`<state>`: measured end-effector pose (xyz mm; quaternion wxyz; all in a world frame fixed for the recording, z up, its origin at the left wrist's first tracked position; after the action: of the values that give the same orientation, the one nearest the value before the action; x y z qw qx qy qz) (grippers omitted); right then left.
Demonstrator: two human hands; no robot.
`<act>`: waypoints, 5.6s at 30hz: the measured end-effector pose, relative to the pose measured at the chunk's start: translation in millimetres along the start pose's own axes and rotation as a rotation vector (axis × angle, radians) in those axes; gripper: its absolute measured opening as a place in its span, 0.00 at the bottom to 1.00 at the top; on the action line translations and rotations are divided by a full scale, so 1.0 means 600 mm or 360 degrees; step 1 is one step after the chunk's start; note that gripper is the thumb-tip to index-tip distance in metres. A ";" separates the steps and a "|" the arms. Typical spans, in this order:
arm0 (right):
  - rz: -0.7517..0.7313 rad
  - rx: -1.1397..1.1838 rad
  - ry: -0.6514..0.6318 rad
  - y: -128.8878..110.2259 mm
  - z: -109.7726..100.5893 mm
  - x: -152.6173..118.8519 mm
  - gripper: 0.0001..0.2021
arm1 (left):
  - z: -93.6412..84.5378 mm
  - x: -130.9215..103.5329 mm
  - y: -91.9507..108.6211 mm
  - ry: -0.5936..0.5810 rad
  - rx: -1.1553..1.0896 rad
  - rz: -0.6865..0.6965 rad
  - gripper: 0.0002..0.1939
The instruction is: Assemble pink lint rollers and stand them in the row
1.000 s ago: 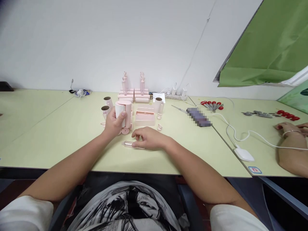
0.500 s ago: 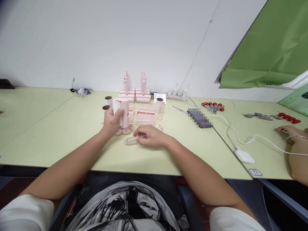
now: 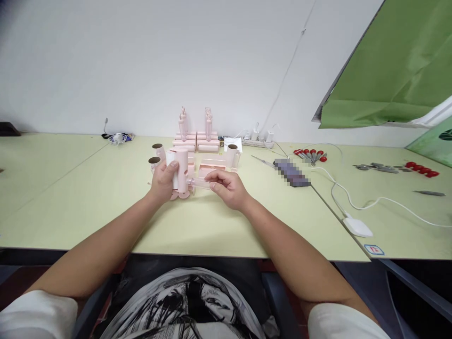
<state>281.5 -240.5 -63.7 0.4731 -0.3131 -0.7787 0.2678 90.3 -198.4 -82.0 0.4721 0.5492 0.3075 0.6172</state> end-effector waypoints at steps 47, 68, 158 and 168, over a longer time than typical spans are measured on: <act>-0.0283 -0.0883 0.0265 -0.008 0.002 -0.002 0.12 | 0.000 -0.001 0.005 0.0014 0.0539 0.0028 0.24; -0.0231 -0.0855 0.0275 0.002 0.002 -0.001 0.11 | 0.003 -0.004 0.003 0.0021 0.0651 0.0036 0.22; 0.0472 -0.0091 -0.1080 0.007 0.015 -0.015 0.24 | 0.093 -0.082 0.029 -0.1389 0.1351 -0.0131 0.09; 0.0271 -0.0224 -0.0781 0.008 0.021 -0.002 0.29 | 0.094 -0.082 0.029 -0.1219 0.1554 -0.0046 0.22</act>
<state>271.6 -239.5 -72.8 0.2229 -0.3354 -0.8577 0.3197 138.4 -257.6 -73.7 0.2515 0.8800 0.3706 0.1580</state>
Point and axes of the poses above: each hand's wrist, its own x-axis towards the middle knuckle, its own z-axis out of the palm, y = z × x, the point moved 6 cm from there along x, towards the middle knuckle, and after that the axes turned 7 degrees about -x, right-handed, at the moved point
